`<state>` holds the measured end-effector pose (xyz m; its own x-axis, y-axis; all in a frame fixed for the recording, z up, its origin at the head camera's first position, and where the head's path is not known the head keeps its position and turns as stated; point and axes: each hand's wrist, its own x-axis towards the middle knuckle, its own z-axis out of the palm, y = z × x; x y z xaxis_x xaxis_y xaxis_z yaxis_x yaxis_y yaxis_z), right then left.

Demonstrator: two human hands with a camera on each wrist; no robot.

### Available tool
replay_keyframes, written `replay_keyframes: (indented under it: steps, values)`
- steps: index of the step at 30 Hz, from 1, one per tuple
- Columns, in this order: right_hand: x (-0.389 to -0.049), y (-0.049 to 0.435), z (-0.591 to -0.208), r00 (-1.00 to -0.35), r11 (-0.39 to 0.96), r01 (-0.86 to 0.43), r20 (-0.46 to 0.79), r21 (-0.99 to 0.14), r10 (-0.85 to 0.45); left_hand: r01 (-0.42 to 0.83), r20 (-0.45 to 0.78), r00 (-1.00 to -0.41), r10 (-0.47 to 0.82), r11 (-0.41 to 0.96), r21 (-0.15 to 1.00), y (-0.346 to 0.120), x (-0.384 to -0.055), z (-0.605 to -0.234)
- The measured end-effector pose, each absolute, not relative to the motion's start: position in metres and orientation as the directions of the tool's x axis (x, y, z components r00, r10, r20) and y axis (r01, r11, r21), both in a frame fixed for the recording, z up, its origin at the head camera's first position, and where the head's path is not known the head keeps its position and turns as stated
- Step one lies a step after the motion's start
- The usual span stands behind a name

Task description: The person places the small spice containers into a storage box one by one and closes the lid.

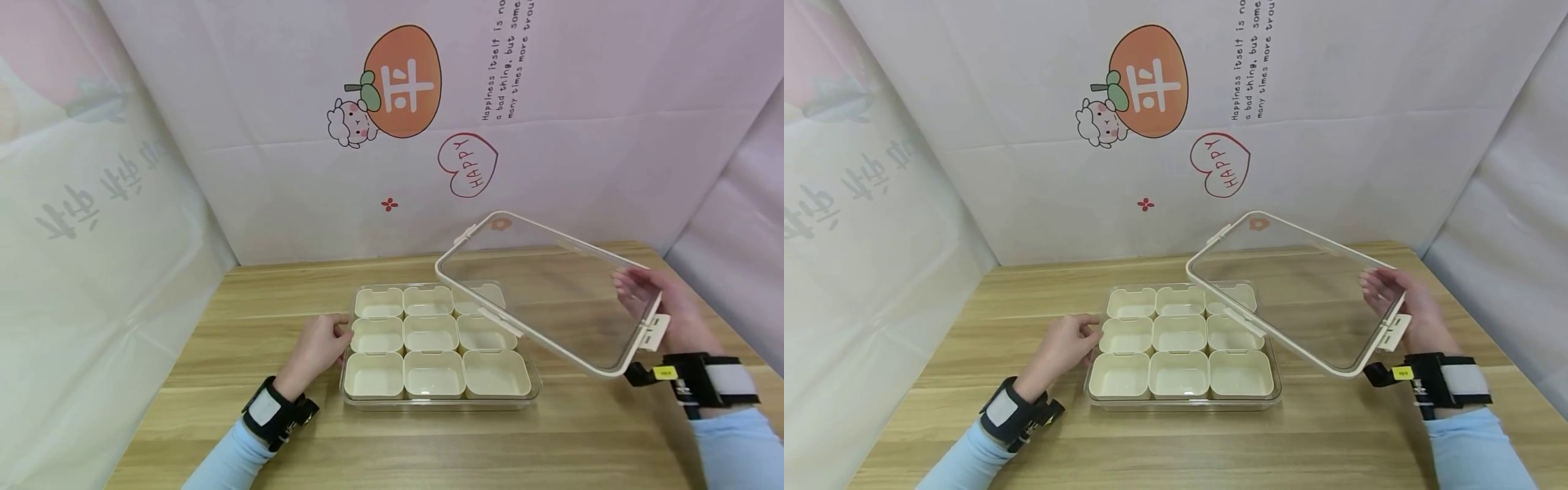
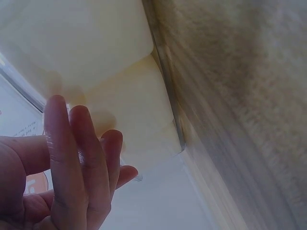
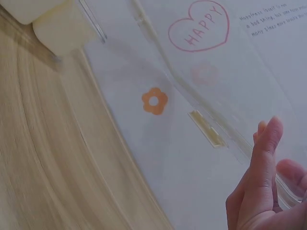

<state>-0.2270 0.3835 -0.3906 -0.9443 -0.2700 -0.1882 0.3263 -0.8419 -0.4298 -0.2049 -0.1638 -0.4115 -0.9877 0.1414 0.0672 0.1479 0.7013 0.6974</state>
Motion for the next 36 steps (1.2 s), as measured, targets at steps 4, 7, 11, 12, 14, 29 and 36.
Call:
replay_keyframes:
  steps: [4, 7, 11, 12, 14, 29, 36]
  values:
    - [-0.232, 0.372, -0.393, -0.937, -0.822, 0.349, -0.169, -0.450, -0.305, 0.149, 0.071, -0.988, 0.139, 0.702, 0.696, -0.164, -0.205, -0.412]
    - [-0.236, 0.363, -0.394, -0.935, -0.808, 0.356, -0.164, -0.469, -0.316, 0.145, 0.068, -0.988, 0.136, 0.701, 0.698, -0.164, -0.204, -0.412]
    - [-0.239, 0.352, -0.395, -0.939, -0.787, 0.342, -0.168, -0.513, -0.299, 0.137, 0.060, -0.989, 0.133, 0.700, 0.701, -0.164, -0.204, -0.412]
    - [-0.240, 0.350, -0.395, -0.940, -0.782, 0.340, -0.171, -0.522, -0.294, 0.135, 0.058, -0.990, 0.132, 0.699, 0.702, -0.165, -0.205, -0.412]
    - [-0.241, 0.346, -0.395, -0.940, -0.780, 0.340, -0.172, -0.525, -0.294, 0.129, 0.051, -0.990, 0.131, 0.695, 0.707, -0.165, -0.205, -0.412]
    - [-0.249, 0.318, -0.393, -0.919, -0.732, 0.389, -0.173, -0.560, -0.356, 0.112, 0.038, -0.992, 0.124, 0.665, 0.739, -0.166, -0.206, -0.411]
    - [-0.251, 0.307, -0.392, -0.913, -0.716, 0.402, -0.193, -0.570, -0.359, 0.132, 0.049, -0.989, 0.137, 0.702, 0.700, -0.170, -0.208, -0.413]
